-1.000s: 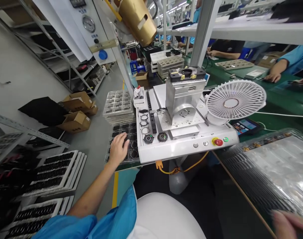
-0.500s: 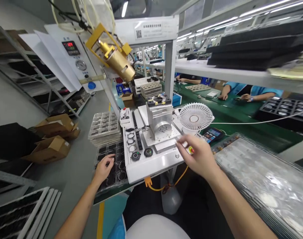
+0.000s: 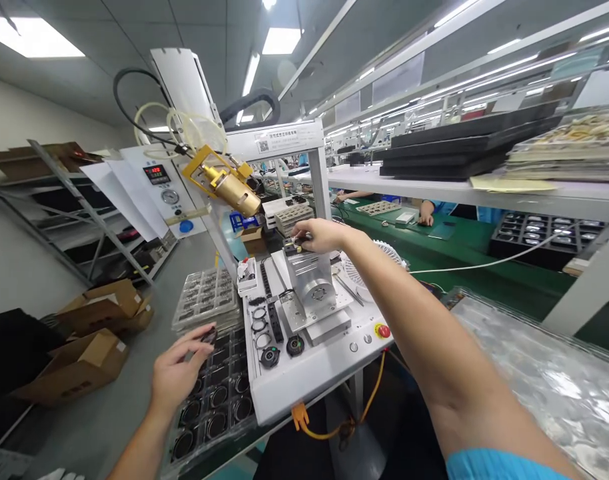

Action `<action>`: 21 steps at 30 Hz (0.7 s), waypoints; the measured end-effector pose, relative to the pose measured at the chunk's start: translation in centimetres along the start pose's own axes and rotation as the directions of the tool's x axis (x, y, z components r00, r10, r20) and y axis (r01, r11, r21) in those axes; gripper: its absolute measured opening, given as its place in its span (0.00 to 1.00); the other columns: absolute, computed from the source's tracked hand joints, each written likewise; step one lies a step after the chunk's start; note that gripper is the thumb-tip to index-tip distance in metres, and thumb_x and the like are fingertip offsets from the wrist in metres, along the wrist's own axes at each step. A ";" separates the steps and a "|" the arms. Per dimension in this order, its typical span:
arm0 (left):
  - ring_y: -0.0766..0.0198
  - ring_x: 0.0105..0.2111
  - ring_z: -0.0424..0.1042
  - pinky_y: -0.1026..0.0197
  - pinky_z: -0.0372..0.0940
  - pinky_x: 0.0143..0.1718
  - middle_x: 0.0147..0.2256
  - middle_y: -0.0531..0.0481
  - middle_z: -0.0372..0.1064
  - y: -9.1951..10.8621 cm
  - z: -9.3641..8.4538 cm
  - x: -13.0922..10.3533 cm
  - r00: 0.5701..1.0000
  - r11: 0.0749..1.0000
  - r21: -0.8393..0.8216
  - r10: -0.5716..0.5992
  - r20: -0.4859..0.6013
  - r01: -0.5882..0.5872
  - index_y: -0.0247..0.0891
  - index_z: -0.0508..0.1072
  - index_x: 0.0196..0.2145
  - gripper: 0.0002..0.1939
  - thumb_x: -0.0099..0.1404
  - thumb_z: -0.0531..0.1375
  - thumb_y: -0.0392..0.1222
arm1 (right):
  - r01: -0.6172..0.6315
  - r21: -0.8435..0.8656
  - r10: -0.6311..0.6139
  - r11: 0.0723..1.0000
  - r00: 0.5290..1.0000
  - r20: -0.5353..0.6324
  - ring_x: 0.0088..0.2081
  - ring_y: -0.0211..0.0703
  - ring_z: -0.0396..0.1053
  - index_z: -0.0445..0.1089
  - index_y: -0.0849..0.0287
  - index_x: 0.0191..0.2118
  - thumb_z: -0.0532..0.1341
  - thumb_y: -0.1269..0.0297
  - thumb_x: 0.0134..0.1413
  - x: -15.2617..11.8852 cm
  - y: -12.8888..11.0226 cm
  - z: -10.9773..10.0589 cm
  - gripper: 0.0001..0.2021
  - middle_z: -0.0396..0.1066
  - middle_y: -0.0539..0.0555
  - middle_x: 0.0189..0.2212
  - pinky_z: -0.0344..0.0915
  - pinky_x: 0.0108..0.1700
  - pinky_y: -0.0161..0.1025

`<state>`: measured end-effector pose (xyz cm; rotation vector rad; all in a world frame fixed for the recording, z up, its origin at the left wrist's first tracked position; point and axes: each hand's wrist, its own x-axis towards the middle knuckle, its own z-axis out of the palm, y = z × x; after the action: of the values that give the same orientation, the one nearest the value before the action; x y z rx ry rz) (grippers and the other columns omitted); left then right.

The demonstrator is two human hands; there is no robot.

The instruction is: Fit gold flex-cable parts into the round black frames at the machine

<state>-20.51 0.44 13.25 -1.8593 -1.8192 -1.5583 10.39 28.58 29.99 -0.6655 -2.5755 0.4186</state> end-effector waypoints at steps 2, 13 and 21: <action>0.50 0.46 0.81 0.47 0.74 0.53 0.48 0.43 0.82 2.6 1.1 2.9 0.997 0.996 -0.057 0.071 0.011 -0.070 0.43 0.79 0.24 0.16 0.66 0.65 0.51 | 0.010 0.062 -0.007 0.998 0.999 -0.048 0.44 0.48 0.76 0.77 0.59 0.48 0.66 0.77 0.51 0.0 0.2 0.3 0.18 0.80 0.54 0.45 0.70 0.52 0.44; 0.54 0.45 0.81 0.55 0.70 0.49 0.42 0.43 0.83 12.9 12.3 18.6 0.956 0.962 0.114 0.224 0.188 -0.247 0.40 0.73 0.20 0.20 0.68 0.64 0.49 | 0.114 0.358 0.152 0.927 0.758 -0.634 0.46 0.50 0.75 0.71 0.60 0.46 0.67 0.60 0.56 -8.6 -1.5 4.5 0.15 0.76 0.59 0.44 0.72 0.53 0.48; 0.50 0.34 0.79 0.55 0.68 0.40 0.25 0.44 0.77 15.3 15.2 21.8 0.850 0.915 0.238 0.174 0.498 -0.327 0.40 0.76 0.23 0.32 0.73 0.49 0.64 | -0.230 0.638 0.584 0.735 0.692 -0.424 0.44 0.53 0.77 0.74 0.58 0.45 0.66 0.50 0.56 -25.1 -1.2 15.7 0.18 0.78 0.60 0.43 0.74 0.51 0.49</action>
<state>-5.17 21.33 29.63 -2.3262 -1.7482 -0.7125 21.96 11.86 8.41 -0.9900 -1.5523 0.8853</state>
